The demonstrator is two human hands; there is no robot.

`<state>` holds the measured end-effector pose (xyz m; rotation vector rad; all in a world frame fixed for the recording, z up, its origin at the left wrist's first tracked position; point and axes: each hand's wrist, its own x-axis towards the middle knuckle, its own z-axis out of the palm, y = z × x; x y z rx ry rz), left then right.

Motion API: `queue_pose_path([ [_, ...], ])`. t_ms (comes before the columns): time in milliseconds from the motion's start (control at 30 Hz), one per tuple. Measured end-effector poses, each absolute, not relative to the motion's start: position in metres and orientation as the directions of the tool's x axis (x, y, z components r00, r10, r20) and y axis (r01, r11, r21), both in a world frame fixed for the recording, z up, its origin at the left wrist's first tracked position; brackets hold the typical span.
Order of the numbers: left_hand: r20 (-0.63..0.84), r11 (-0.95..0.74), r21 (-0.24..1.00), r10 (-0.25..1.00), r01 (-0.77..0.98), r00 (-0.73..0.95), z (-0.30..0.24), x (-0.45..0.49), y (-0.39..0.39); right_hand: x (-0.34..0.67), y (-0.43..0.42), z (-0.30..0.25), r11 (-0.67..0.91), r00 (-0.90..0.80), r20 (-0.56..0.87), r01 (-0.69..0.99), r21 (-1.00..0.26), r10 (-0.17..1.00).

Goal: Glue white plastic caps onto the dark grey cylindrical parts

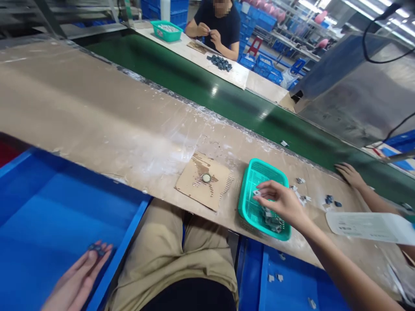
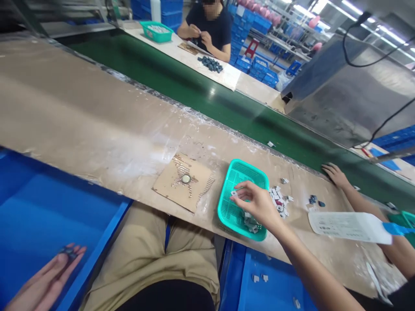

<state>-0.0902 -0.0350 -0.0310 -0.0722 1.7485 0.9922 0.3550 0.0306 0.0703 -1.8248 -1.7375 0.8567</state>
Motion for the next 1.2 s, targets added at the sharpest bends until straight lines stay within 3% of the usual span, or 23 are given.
queue_pose_path([
  [100,-0.858,0.519,0.501,0.406,-0.693,-0.316,-0.014,-0.068,-0.019,0.334,0.039,0.082,-0.039,0.016,-0.040,0.699,-0.714,0.999],
  [200,-0.797,0.472,0.531,0.562,-0.704,-0.224,-0.008,-0.044,-0.009,0.302,0.052,0.088,0.186,-0.185,0.067,0.763,-0.620,0.981],
  [367,-0.654,0.554,0.505,0.746,-0.661,0.125,0.002,-0.009,0.001,0.260,0.077,0.078,0.457,-0.428,0.168,0.787,-0.414,0.888],
  [500,-0.557,0.575,0.516,0.788,-0.635,0.262,0.009,0.009,0.008,0.251,0.091,0.061,0.511,-0.489,0.151,0.809,-0.291,0.859],
  [733,-0.499,0.583,0.495,0.798,-0.645,0.338,0.014,0.021,0.014,0.250,0.098,0.042,0.496,-0.475,0.143,0.814,-0.303,0.868],
  [833,-0.458,0.560,0.518,0.820,-0.647,0.344,0.016,0.025,0.016,0.247,0.092,0.049,0.434,-0.399,0.173,0.803,-0.408,0.901],
  [900,-0.419,0.498,0.569,0.860,-0.654,0.290,0.017,0.030,0.016,0.244,0.087,0.058,0.313,-0.286,0.137,0.776,-0.548,0.949],
  [1000,-0.278,0.267,0.767,0.958,-0.583,0.073,0.017,0.040,0.013,0.238,0.077,0.077,-0.033,-0.118,-0.126,0.587,-0.809,0.985],
  [1100,0.173,-0.208,0.953,0.971,-0.222,-0.166,0.014,0.047,0.010,0.232,0.066,0.093,-0.344,-0.159,-0.400,0.293,-0.892,0.902],
  [1200,0.661,-0.648,0.751,0.741,0.129,-0.121,0.013,0.047,0.009,0.227,0.054,0.106,-0.500,-0.303,-0.514,0.128,-0.856,0.803],
])
